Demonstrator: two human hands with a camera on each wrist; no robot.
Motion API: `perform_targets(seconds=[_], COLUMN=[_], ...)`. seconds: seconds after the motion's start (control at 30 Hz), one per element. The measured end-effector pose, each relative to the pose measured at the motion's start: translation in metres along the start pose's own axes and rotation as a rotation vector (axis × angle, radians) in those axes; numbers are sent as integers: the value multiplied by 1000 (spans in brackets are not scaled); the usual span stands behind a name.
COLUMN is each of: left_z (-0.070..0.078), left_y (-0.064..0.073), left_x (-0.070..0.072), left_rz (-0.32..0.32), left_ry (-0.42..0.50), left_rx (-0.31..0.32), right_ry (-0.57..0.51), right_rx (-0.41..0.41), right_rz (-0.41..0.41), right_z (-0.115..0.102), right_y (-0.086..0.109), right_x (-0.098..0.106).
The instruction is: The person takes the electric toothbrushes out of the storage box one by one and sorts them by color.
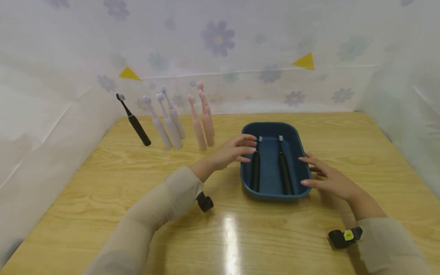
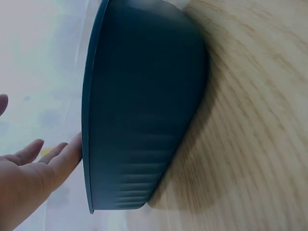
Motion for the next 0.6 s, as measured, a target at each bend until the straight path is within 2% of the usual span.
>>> perform_targets(seconds=[0.27, 0.6], left_z=[0, 0], left_y=[-13, -29], left_x=[-5, -16], left_rz=[45, 145], left_ry=[-11, 26], left_rx=[151, 330], right_ry=[7, -3], right_rx=[-13, -11], right_rz=[1, 7], right_z=[-2, -1], right_y=[0, 1], right_x=[0, 0])
Point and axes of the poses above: each hand's wrist, its own y-axis away from the middle knuckle, its own x-axis out of the back of the hand, z = x × y, the point moved 4 cm from there along -y, towards the middle knuckle, and after that the axes turned 5 degrees about y, right-handed, at the moved point
